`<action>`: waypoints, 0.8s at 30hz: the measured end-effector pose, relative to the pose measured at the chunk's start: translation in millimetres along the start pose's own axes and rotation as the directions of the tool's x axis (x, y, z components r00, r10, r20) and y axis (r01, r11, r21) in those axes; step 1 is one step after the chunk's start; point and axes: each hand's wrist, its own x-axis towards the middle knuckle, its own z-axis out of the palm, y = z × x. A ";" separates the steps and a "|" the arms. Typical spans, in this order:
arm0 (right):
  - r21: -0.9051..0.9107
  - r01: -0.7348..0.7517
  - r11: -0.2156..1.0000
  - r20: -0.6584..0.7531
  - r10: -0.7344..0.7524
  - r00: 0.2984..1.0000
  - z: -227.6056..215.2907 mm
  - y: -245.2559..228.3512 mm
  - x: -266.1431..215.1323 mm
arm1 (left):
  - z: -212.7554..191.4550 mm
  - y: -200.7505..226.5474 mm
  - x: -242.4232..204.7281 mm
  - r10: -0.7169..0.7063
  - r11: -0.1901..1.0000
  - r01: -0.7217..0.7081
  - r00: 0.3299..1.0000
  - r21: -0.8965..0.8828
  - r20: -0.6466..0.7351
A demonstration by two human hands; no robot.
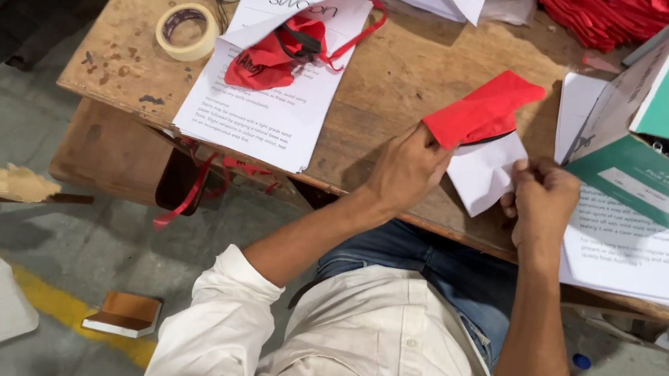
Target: The person folds printed paper instruction sheets and inserts them into red drawstring pouches at a workbench, then sets the filled pouches aside with a stack of completed pouches. They repeat this for several pouches, occasionally picking up a new pouch and sheet from the table.
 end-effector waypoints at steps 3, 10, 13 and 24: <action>0.013 0.018 1.000 -0.031 -0.018 0.999 -7.8 -1.5 1.9 | -1.0 -0.6 3.5 -0.035 0.986 0.030 0.999 -0.164 -0.030; 0.234 -0.075 0.969 0.046 0.066 0.997 -15.9 -3.3 -0.6 | 7.1 -24.4 -2.6 -0.344 0.681 0.398 0.915 -0.615 0.211; 0.386 -0.079 0.919 0.097 0.045 0.994 -11.8 -2.1 -5.9 | 5.2 -21.8 3.7 -0.444 0.490 0.495 0.850 -0.718 0.282; 0.564 0.004 0.826 -0.059 0.035 0.998 23.1 -12.4 -17.8 | 21.8 -0.3 -17.5 -0.433 0.613 0.418 0.888 -0.671 0.158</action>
